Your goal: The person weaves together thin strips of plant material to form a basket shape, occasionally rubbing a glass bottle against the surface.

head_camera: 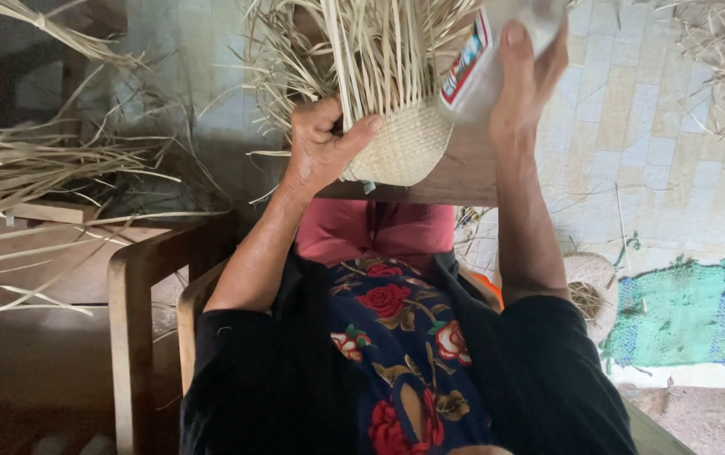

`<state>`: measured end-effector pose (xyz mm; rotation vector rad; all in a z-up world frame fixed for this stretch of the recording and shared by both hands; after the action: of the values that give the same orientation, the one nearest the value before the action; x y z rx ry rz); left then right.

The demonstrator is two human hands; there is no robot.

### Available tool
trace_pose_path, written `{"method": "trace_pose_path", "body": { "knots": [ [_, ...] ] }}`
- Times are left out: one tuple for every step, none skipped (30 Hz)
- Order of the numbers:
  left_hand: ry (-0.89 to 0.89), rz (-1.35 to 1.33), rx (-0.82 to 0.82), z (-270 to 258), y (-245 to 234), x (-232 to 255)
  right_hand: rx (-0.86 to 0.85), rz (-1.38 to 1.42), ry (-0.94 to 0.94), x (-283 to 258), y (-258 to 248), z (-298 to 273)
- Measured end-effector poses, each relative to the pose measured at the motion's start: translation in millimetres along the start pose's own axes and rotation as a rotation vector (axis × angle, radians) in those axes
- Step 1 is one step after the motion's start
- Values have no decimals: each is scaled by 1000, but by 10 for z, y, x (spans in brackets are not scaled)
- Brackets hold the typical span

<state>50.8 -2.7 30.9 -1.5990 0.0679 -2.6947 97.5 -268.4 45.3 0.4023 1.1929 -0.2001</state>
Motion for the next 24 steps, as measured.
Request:
{"method": "trace_pose_path", "body": {
  "knots": [
    [-16,-19,-9,2,4,4,-6,-86,11,22,51,81],
    [-32,-39,-18,6,9,5,-11,-171,23,46,103,163],
    [-30,-39,-18,4,13,9,-10,-171,21,34,62,117],
    [-39,-43,-18,5,12,-5,-1,-29,43,42,22,74],
    [-51,-44,-16,-7,2,-24,6,112,70,64,-9,20],
    [-53,-44,-14,-5,1,-31,5,112,72,-91,-22,-75],
    [-55,-41,-9,-7,1,-34,-46,-47,-38,-313,-11,-173],
    [-57,-38,-4,-8,3,-39,-96,-204,-148,-528,8,-274],
    [-63,-42,-8,-3,4,-29,-92,-210,-143,-448,-19,-243],
    [-58,-45,-22,-3,14,-7,-114,-253,-145,-373,-35,-219],
    [-50,-40,-31,-5,-1,29,-140,-288,-146,-293,-26,-196],
    [-54,-37,-30,-15,-1,25,-143,-286,-142,-198,14,-117],
    [-56,-52,-23,-1,7,16,-142,-169,-102,-98,44,-14],
    [-59,-67,-17,10,20,15,-142,-51,-61,-6,71,86],
    [-49,-66,-19,0,19,0,-140,-47,-70,-87,133,87],
    [-55,-47,-15,-8,14,-27,-140,-94,-120,-189,199,85],
    [-67,-29,-9,-33,10,-57,-142,-144,-165,-285,260,71],
    [-64,-30,-10,-17,10,-39,-140,-143,-168,-240,149,-18],
    [-69,-33,-16,-17,11,-30,-79,-26,-78,-140,-3,-102],
    [-73,-36,-22,-13,8,-28,-18,92,14,-28,-145,-190],
    [-76,-37,-18,-1,1,-14,-21,90,16,-22,-191,-273],
    [-69,-47,-24,12,1,4,-3,-6,-16,-32,-253,-352],
    [-61,-59,-34,24,10,22,21,-104,-48,-46,-328,-444],
    [-64,-61,-36,19,26,20,23,-107,-46,-110,-275,-408]
  ]
}}
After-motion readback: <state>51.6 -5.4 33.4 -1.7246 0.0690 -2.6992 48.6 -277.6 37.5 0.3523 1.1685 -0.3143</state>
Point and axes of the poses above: each hand's wrist, its own z-axis towards the middle knuckle, its own y-axis out of the palm, x = y × z, the point moved 6 cm from there along z, towards the middle knuckle, and after that the axes turned 3 degrees about x, right-handed, at the moved point
